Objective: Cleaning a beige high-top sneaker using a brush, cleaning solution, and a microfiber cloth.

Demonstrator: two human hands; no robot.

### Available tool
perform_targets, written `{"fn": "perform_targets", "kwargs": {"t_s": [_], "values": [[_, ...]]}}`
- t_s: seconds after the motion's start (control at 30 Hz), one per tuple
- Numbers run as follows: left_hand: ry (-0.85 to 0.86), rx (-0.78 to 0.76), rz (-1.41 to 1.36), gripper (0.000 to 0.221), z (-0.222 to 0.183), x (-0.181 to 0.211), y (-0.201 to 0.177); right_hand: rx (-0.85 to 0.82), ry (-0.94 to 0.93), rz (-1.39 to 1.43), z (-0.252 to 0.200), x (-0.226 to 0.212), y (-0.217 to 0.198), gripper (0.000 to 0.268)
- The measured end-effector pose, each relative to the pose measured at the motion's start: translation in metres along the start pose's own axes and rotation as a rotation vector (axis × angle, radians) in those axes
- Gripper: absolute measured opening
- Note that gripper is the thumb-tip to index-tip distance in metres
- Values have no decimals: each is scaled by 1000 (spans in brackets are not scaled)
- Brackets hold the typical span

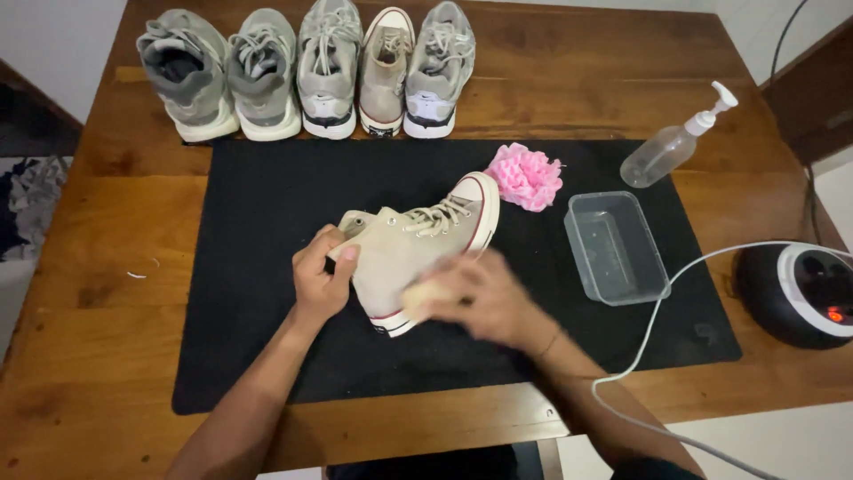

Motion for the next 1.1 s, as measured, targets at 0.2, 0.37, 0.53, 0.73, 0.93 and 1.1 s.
{"fn": "perform_targets", "kwargs": {"t_s": [0.2,0.37,0.53,0.73,0.93,1.1], "values": [[-19,11,-33,38,1,-5,-2,3,728,774,37,-2,-23,31],[-64,20,2,39,-8,-14,-4,-37,772,539,5,22,-16,55],[-58,13,24,37,-4,-8,-3,8,50,-28,-7,4,6,33],[-73,7,35,34,0,-1,-7,66,498,253,-16,42,-8,31],[-50,-18,30,32,-3,-6,-4,47,512,382,-3,21,-14,32],[-27,-10,8,34,-2,0,-1,2,236,-204,-23,42,-5,31]]}}
Point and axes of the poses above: each hand's wrist, its own z-axis towards the middle knuckle, its own y-axis out of the palm, x = y × z, the point moved 3 cm from there along z, towards the middle knuckle, and after that the axes turned 1 degree about y, right-handed, at the moved point
